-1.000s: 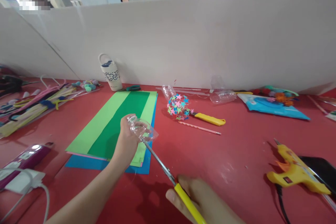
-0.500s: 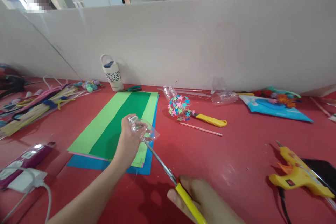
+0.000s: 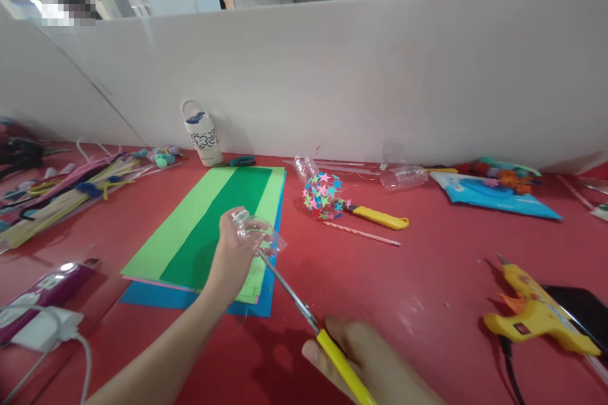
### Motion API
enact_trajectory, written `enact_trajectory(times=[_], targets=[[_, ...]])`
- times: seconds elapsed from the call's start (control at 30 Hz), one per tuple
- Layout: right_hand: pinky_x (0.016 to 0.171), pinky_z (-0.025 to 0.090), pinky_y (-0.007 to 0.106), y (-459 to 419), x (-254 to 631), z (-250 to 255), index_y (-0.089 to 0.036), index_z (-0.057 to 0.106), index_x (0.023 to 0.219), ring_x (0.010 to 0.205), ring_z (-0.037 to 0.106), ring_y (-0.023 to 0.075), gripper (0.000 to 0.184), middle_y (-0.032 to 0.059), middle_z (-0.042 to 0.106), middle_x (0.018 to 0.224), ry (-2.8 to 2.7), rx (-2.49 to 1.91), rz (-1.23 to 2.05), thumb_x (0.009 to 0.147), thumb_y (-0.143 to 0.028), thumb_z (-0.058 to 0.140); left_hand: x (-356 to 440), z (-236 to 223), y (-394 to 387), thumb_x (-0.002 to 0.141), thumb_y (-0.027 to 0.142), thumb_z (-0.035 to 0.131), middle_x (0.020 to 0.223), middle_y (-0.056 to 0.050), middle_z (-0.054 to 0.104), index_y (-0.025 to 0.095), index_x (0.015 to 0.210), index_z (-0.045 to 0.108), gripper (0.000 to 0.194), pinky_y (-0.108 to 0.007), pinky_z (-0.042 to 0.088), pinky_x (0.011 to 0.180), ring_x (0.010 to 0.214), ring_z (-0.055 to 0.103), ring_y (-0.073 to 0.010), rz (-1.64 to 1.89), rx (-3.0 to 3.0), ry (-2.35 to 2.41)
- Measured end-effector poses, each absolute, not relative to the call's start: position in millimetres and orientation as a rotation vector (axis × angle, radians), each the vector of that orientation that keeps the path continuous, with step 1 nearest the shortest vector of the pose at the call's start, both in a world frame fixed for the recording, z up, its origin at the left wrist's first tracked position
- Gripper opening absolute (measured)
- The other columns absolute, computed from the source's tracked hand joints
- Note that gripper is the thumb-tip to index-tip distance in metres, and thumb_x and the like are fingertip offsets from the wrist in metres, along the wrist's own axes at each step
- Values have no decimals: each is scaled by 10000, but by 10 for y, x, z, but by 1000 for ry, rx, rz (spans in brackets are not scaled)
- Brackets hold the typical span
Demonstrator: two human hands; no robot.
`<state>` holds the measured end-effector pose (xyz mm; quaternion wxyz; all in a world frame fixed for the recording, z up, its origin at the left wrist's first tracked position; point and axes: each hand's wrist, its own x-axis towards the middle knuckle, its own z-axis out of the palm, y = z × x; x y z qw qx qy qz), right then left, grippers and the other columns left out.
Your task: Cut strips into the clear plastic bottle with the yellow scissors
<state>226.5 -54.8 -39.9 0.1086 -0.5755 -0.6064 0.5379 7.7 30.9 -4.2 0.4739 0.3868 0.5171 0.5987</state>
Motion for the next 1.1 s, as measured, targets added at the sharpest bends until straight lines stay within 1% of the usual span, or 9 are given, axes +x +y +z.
enact_trajectory(times=[0.1, 0.17, 0.27, 0.37, 0.47, 0.6, 0.83, 1.0, 1.1], targets=[[369, 278, 204, -574, 2299, -404, -227, 475, 727, 402, 353, 74, 600, -83, 338, 538, -1754, -1698, 1560, 751, -825, 521, 68, -61, 317, 734, 188, 589, 870, 26, 552, 255, 1115, 354, 453, -255, 488, 558, 667, 582, -124, 1455, 956, 1263], [410, 357, 210, -599, 2336, -415, -213, 578, 880, 440, 443, 97, 601, -63, 446, 574, -1722, -1735, 1532, 752, -800, 561, 60, -70, 323, 724, 184, 601, 869, 29, 545, 255, 1113, 357, 464, -256, 494, 559, 666, 584, -121, 1441, 971, 1268], [463, 447, 227, -624, 2386, -432, -192, 589, 1144, 486, 533, 112, 602, -34, 581, 686, -1683, -1767, 1528, 826, -702, 587, 51, -74, 330, 717, 178, 610, 870, 30, 541, 254, 1105, 362, 467, -254, 500, 560, 677, 595, -124, 1435, 982, 1278], [456, 463, 226, -627, 2431, -430, -165, 624, 1096, 491, 560, 101, 435, -23, 633, 734, -1651, -1757, 1598, 942, -564, 544, 50, -69, 332, 722, 183, 609, 863, 31, 546, 256, 1099, 359, 458, -261, 506, 559, 663, 601, -125, 1449, 990, 1276], [631, 558, 277, -615, 2486, -409, -202, 672, 1019, 725, 668, 155, 260, 26, 700, 956, -1591, -1757, 1670, 981, -432, 558, 52, -61, 331, 723, 188, 613, 859, 29, 554, 257, 1096, 362, 455, -259, 506, 562, 650, 598, -122, 1456, 999, 1280], [806, 571, 356, -575, 2547, -388, -220, 661, 1119, 974, 661, 222, 192, 46, 654, 1183, -1535, -1745, 1746, 971, -328, 602, 54, -51, 328, 721, 187, 618, 860, 23, 558, 252, 1100, 370, 458, -255, 509, 562, 664, 605, -125, 1462, 999, 1289], [849, 563, 362, -555, 2592, -392, -228, 682, 1083, 1005, 659, 236, 192, 39, 661, 1196, -1518, -1755, 1788, 977, -356, 586, 61, -36, 322, 732, 198, 613, 855, 25, 558, 252, 1096, 372, 440, -238, 494, 549, 633, 574, -108, 1462, 997, 1297], [724, 583, 330, -584, 2529, -443, -198, 640, 1157, 840, 680, 188, 250, 44, 678, 1086, -1550, -1824, 1739, 988, -367, 570, 65, -19, 322, 726, 175, 599, 845, 24, 563, 249, 1092, 370, 438, -253, 515, 557, 653, 592, -121, 1447, 996, 1303], [737, 581, 335, -579, 2511, -443, -212, 635, 1169, 873, 672, 195, 238, 47, 665, 1127, -1541, -1859, 1750, 988, -352, 571, 61, -21, 315, 745, 184, 590, 851, 27, 555, 255, 1094, 366, 421, -253, 515, 563, 656, 598, -121, 1451, 1016, 1296]])
